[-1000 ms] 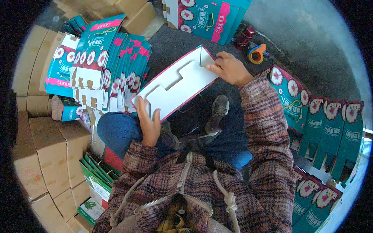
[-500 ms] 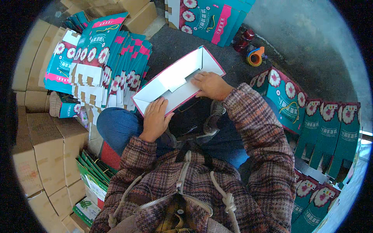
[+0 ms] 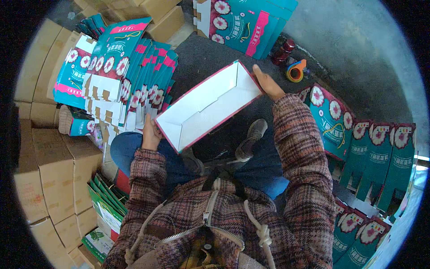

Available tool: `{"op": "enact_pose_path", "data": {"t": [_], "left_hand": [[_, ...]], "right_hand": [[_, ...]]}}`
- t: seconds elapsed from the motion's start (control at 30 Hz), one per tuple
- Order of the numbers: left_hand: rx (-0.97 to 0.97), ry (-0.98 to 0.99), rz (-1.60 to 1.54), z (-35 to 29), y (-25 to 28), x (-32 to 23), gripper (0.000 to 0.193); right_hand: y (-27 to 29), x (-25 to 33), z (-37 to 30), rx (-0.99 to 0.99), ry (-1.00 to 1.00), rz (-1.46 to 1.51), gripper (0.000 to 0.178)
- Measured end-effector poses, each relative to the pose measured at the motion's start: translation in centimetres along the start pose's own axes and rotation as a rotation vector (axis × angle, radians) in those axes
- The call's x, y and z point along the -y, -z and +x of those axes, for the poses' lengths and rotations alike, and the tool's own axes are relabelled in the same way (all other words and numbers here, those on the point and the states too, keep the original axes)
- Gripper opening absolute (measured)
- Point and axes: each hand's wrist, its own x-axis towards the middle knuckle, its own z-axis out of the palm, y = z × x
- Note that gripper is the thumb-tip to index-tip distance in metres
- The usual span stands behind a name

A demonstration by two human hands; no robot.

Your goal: Manually folding flat cardboard sheets into gift boxes.

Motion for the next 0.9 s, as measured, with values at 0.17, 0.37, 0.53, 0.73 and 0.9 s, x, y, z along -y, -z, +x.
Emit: {"op": "enact_pose_path", "data": {"t": [0.17, 0.37, 0.53, 0.73, 0.9], "left_hand": [[0.447, 0.050, -0.005, 4.7, 2.9, 4.5, 0.034], [0.426, 0.005, -0.004, 0.6, 0.9, 4.9, 0.030], [0.562, -0.264, 0.277, 0.0, 0.1, 2.5, 0.042], [0.263, -0.177, 0.147, -2.0, -2.5, 1.5, 0.065], [0.233, -0.135, 0.118, -2.5, -1.3, 2.6, 0.073]], "right_hand": [[0.6, -4.9, 1.2, 0.261, -0.227, 0.317, 0.070], [1.0, -5.9, -0.1, 0.391, -0.114, 0.392, 0.046], [0.6, 0.6, -2.2, 0.364, -0.071, 0.777, 0.045], [0.5, -1.7, -2.5, 0.047, -0.170, 0.394, 0.066], [-2.3, -1.7, -3.8, 0.219, 0.012, 0.458, 0.068]]}}
